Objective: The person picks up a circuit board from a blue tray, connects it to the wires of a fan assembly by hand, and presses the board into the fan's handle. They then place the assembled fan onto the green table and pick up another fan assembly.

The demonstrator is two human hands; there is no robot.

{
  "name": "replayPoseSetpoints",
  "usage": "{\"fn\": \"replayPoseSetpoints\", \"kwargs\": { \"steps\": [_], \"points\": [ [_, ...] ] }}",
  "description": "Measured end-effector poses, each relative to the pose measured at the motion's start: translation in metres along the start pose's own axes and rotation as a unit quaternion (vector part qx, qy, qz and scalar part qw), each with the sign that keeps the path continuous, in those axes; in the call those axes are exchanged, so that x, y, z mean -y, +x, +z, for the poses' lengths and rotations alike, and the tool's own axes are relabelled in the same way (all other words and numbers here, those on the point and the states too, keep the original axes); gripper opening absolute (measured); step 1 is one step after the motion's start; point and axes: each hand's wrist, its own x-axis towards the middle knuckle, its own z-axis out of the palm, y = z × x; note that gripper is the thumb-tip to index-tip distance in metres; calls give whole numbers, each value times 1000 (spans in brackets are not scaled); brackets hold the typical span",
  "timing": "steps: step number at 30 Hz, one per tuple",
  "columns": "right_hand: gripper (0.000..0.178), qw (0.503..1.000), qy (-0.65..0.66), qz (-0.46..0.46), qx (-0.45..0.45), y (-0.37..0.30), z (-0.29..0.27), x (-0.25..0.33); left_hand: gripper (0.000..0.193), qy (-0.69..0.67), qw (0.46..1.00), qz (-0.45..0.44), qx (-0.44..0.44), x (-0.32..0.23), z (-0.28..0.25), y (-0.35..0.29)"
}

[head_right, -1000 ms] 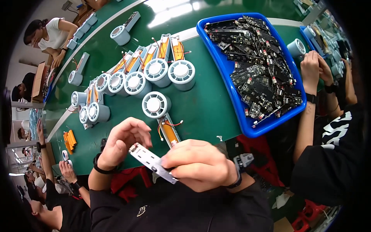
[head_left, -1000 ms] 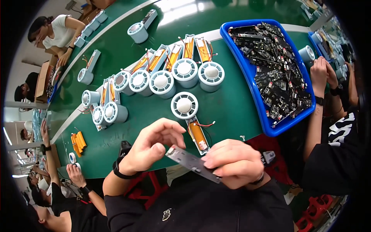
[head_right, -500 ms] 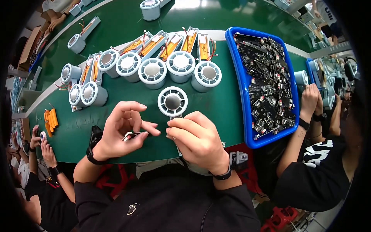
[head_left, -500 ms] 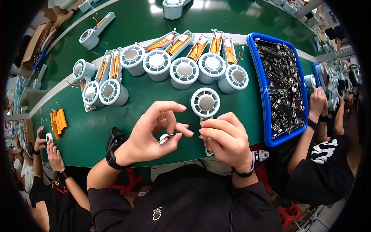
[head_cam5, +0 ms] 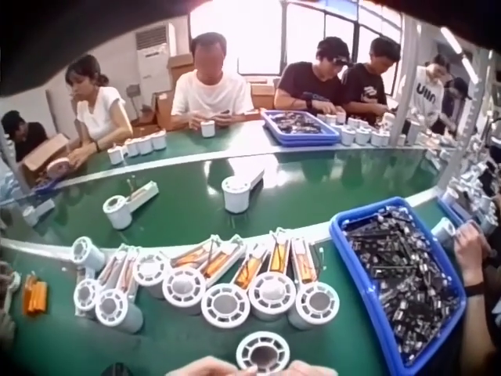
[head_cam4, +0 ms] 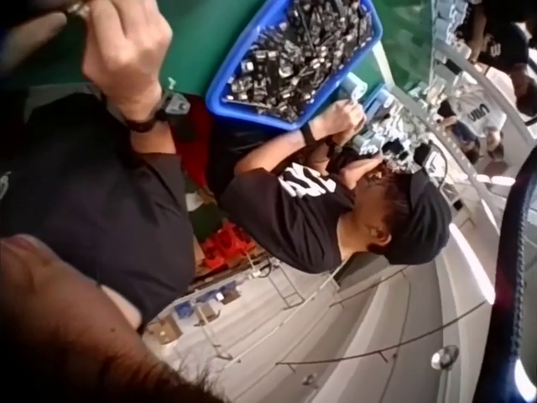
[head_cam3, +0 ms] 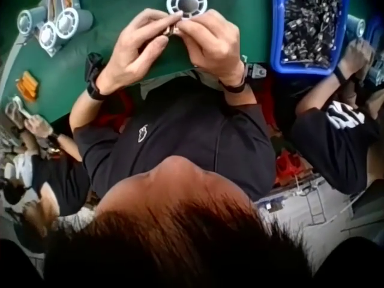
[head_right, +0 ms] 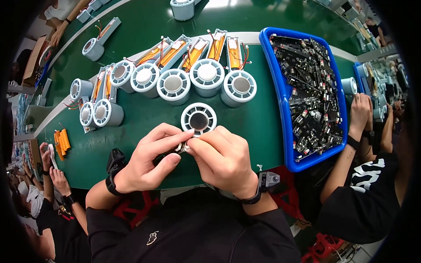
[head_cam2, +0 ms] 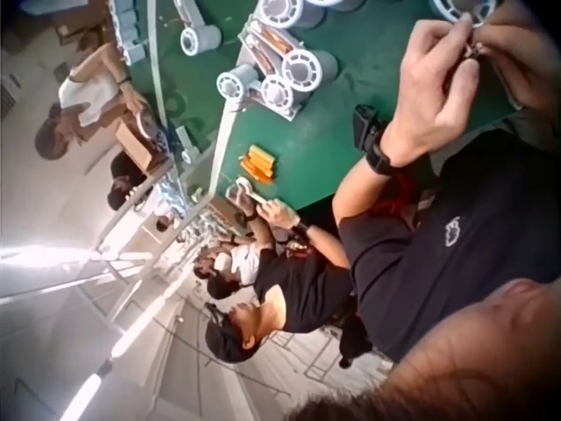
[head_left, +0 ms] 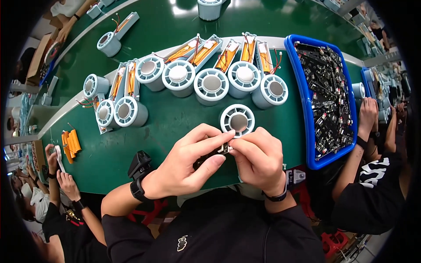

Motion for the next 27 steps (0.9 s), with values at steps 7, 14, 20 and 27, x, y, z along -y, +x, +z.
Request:
{"fn": "replayPoseSetpoints", "kwargs": {
  "steps": [7, 14, 20, 27],
  "points": [
    [26, 999, -10, -23, -22, 0, -4, -4, 45, -58, 995, -72, -25, -9, 5, 1],
    [29, 997, 2, -64, -51, 1, -3, -5, 34, -283, 949, -138, -28, -14, 11, -2],
    [22, 991, -122, -58, -19, -4, -6, 5, 42, -21, 999, -28, -2, -13, 7, 1],
    [16, 990, -130, -39, 23, 4, -7, 9, 44, 47, 999, -19, -10, -13, 8, 2]
  ]
}}
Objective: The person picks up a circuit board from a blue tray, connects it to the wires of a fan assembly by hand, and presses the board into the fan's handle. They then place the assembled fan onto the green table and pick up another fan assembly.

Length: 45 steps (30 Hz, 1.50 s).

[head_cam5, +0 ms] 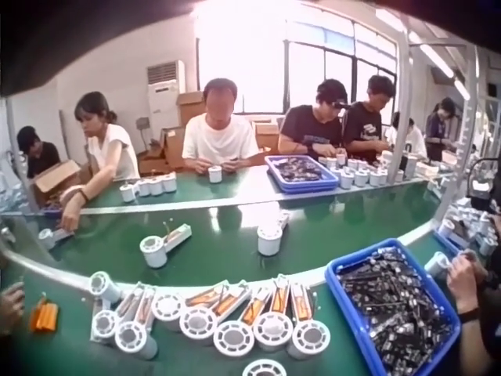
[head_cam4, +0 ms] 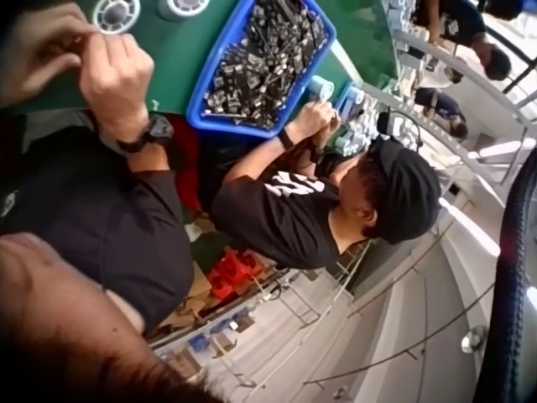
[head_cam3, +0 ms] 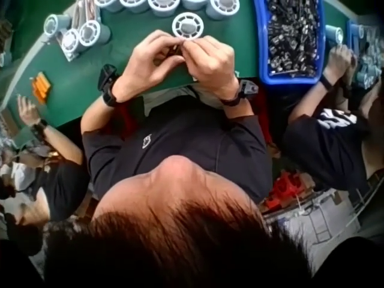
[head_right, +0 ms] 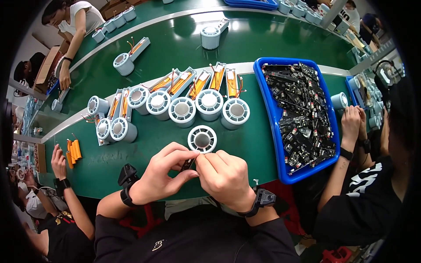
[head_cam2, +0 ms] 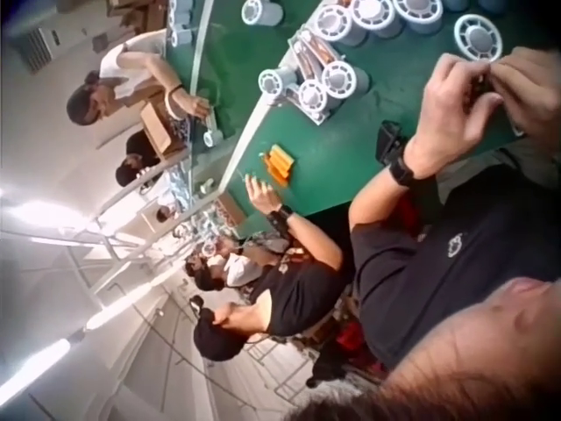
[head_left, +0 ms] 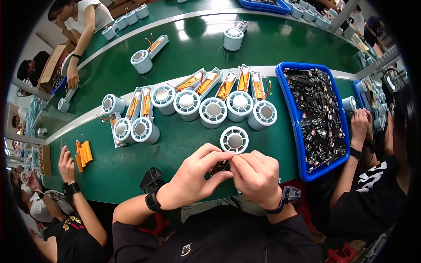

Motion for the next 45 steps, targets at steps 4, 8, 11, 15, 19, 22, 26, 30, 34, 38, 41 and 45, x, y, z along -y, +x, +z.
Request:
{"fn": "replayPoseSetpoints", "kwargs": {
  "steps": [4, 8, 11, 15, 19, 22, 26, 30, 34, 38, 41, 45],
  "points": [
    [20, 992, 116, 52, 18, -1, -5, -10, 40, -240, 963, -108, 64, 7, -6, -1],
    [27, 982, 170, 80, 21, -4, -1, -13, 38, -221, 971, -60, 72, 17, -3, -4],
    [31, 983, 169, 73, 10, -7, 6, -12, 36, -254, 962, -71, 73, 22, -1, -8],
    [31, 988, 141, 67, -19, -8, 4, -10, 32, -201, 977, -41, 51, 25, 5, -10],
    [29, 992, 75, 103, 1, -11, -12, -5, 34, -116, 992, -15, 48, 16, -5, -5],
    [27, 982, 46, 158, 89, -20, -29, -6, 37, -69, 997, -15, 39, 11, -11, -3],
    [20, 987, 77, 135, 29, -29, -28, -14, 42, 12, 1000, 1, -6, 12, -18, -2],
    [15, 971, 80, 224, -34, -20, -17, -10, 46, 91, 992, 61, -56, 18, -19, 1],
    [15, 983, 83, 125, -104, -10, -1, -8, 50, 103, 988, 93, -74, 20, -14, 3],
    [18, 951, 221, 174, -128, -1, 7, 3, 52, 68, 989, 90, -95, 22, -9, 0],
    [19, 985, 150, 69, -52, 4, 7, -4, 52, 85, 984, 111, -107, 25, -8, 0],
    [18, 988, 149, 32, 5, 11, 10, -6, 51, 57, 982, 132, -119, 27, -5, 0]
  ]
}}
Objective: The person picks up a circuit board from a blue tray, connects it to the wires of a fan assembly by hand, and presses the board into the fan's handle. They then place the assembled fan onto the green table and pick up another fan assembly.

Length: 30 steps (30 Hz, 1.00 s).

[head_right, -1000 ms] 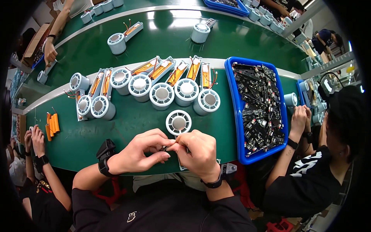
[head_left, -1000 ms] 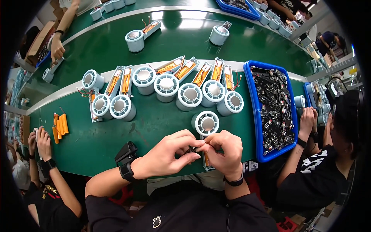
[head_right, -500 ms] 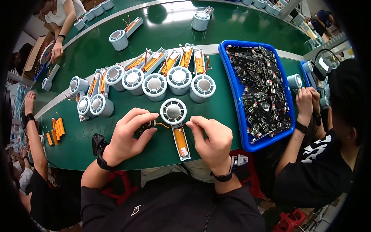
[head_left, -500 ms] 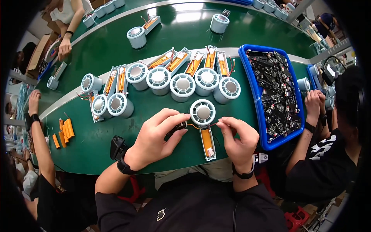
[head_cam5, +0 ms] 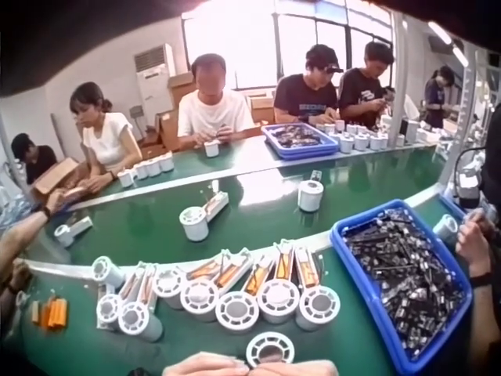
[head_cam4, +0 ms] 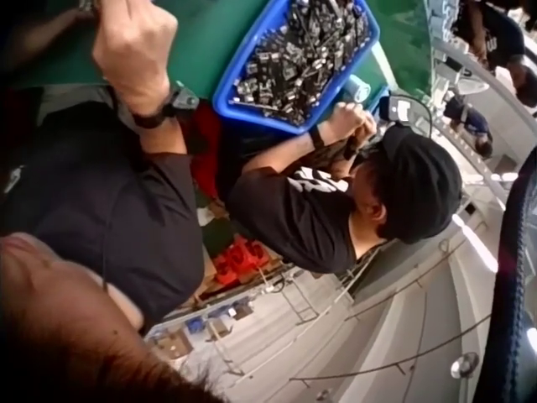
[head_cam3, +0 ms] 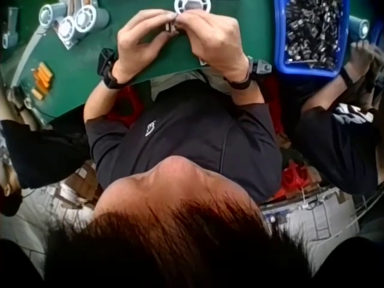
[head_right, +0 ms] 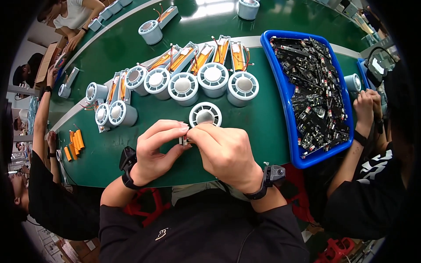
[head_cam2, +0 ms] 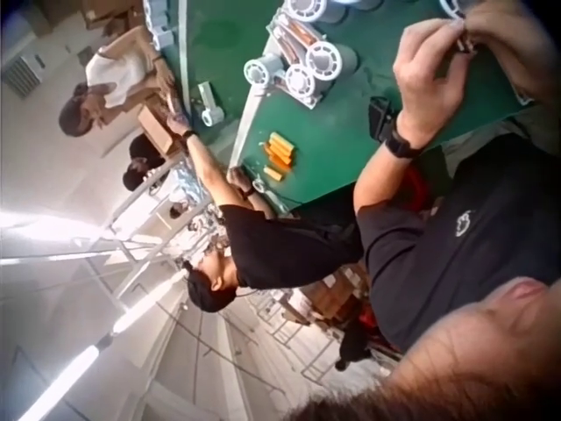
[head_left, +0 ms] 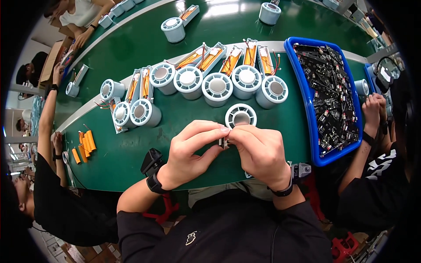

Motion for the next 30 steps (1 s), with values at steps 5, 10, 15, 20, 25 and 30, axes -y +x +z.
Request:
{"fn": "replayPoseSetpoints", "kwargs": {
  "steps": [5, 10, 15, 20, 25, 30],
  "points": [
    [16, 1000, -3, 13, 29, 4, -5, 2, 50, 0, 1000, 4, -11, 0, 2, -2],
    [17, 1000, 22, -20, 7, -1, -1, -4, 52, 3, 1000, 24, -12, 2, 3, -5],
    [16, 999, 46, -6, 3, -2, -3, -5, 52, -2, 1000, 8, -15, 4, 2, -6],
    [19, 1000, 17, -3, 17, -3, 0, -5, 52, -9, 999, 27, -18, 3, 4, -4],
    [16, 999, 40, 3, 28, -3, -5, -4, 50, -11, 999, 34, -22, 5, 7, -5],
    [17, 995, 73, 35, 63, -5, -9, 0, 49, 17, 997, 68, -29, 7, 7, -6]
  ]
}}
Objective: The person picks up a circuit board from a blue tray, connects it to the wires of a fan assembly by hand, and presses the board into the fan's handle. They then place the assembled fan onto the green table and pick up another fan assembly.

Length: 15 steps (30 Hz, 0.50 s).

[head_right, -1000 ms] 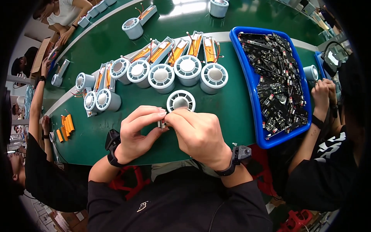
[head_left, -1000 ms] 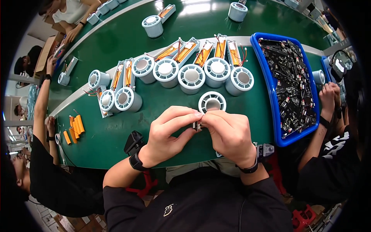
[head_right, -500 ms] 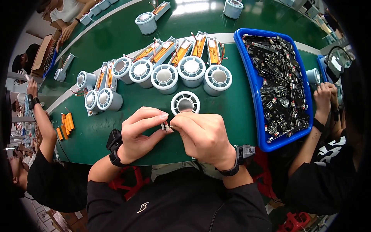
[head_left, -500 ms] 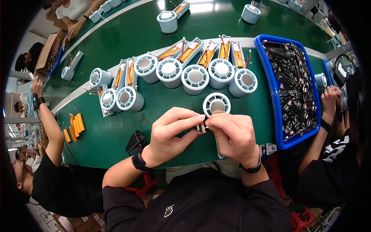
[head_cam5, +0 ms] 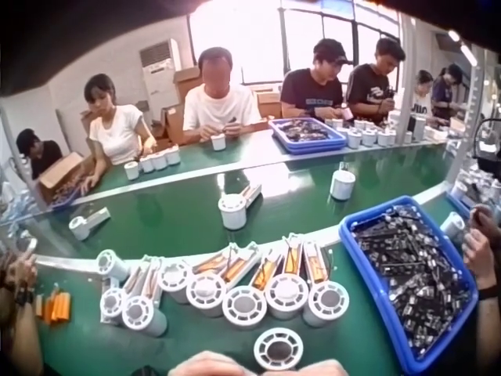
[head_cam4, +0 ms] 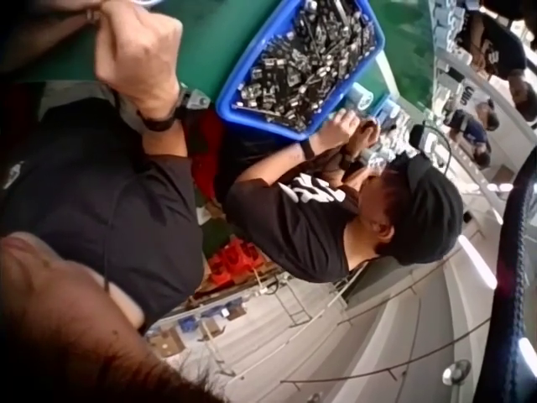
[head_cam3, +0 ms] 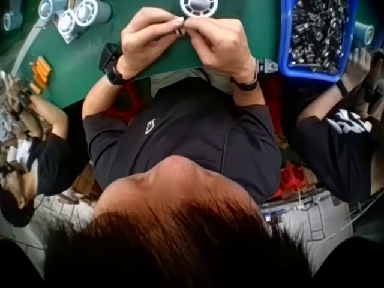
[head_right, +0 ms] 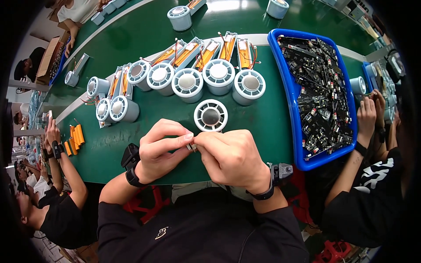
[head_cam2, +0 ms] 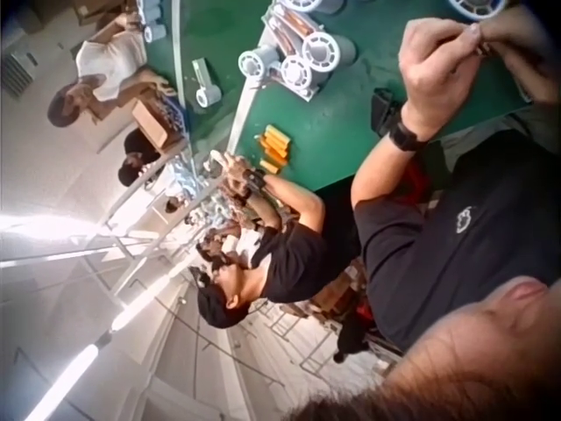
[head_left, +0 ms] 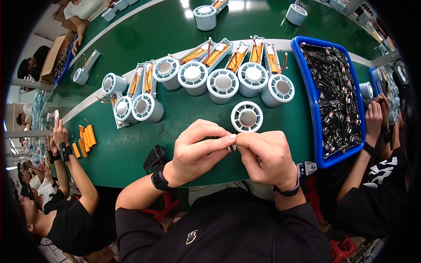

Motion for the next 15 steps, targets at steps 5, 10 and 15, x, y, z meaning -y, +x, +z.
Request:
{"fn": "replayPoseSetpoints", "kwargs": {
  "steps": [5, 10, 15],
  "points": [
    [16, 998, -62, -30, -14, -2, -3, 2, 44, -4, 1000, -2, 3, -1, 3, 4],
    [16, 991, -129, -21, 29, -1, -7, 10, 45, -8, 1000, 3, 11, 0, 4, 2],
    [21, 997, -72, -23, -21, -11, 2, -2, 45, -44, 999, -21, 21, 1, 4, 3]
  ]
}}
